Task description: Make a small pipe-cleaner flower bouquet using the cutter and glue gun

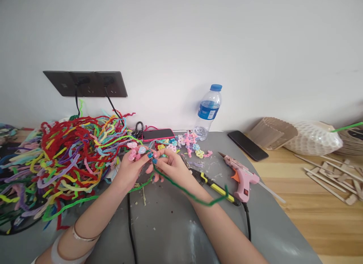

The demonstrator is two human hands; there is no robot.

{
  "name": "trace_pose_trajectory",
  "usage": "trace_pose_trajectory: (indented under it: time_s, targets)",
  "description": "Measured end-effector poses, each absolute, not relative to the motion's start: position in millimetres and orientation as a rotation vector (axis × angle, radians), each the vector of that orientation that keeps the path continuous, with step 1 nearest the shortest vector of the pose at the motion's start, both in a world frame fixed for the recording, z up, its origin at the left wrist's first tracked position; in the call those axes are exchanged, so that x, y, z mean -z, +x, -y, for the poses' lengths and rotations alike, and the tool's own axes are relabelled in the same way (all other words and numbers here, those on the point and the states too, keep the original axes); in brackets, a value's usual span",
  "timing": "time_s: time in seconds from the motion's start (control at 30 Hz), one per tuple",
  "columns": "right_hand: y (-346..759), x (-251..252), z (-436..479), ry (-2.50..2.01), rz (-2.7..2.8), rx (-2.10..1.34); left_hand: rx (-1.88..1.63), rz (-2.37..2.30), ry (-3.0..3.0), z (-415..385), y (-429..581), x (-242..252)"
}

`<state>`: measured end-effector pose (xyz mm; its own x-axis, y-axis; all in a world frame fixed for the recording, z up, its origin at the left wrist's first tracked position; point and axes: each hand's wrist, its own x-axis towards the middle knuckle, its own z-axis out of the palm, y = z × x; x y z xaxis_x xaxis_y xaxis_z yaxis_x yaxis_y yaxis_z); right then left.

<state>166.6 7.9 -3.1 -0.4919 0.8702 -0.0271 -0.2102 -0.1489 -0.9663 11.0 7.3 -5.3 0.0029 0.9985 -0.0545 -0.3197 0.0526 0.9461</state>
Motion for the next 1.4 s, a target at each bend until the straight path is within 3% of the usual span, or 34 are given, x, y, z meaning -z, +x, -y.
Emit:
trace_pose_trajectory:
  time_s: [0.63,1.07,1.4]
  targets:
    - [166.8,1.1,-4.3,-0.814,1.478,-1.211,-1.415,-1.078,0.968,-11.0,11.5,12.8]
    - [170.0,-0.1,-7.1,-0.759,1.918,-0.766,-1.382,-1.005,0.831,-8.0,14.6,5.9]
    - [171.5,-6.2,0.7,-0.815,1.902,-0.733,-1.346,-0.986,0.827,-6.4,16.0,3.1]
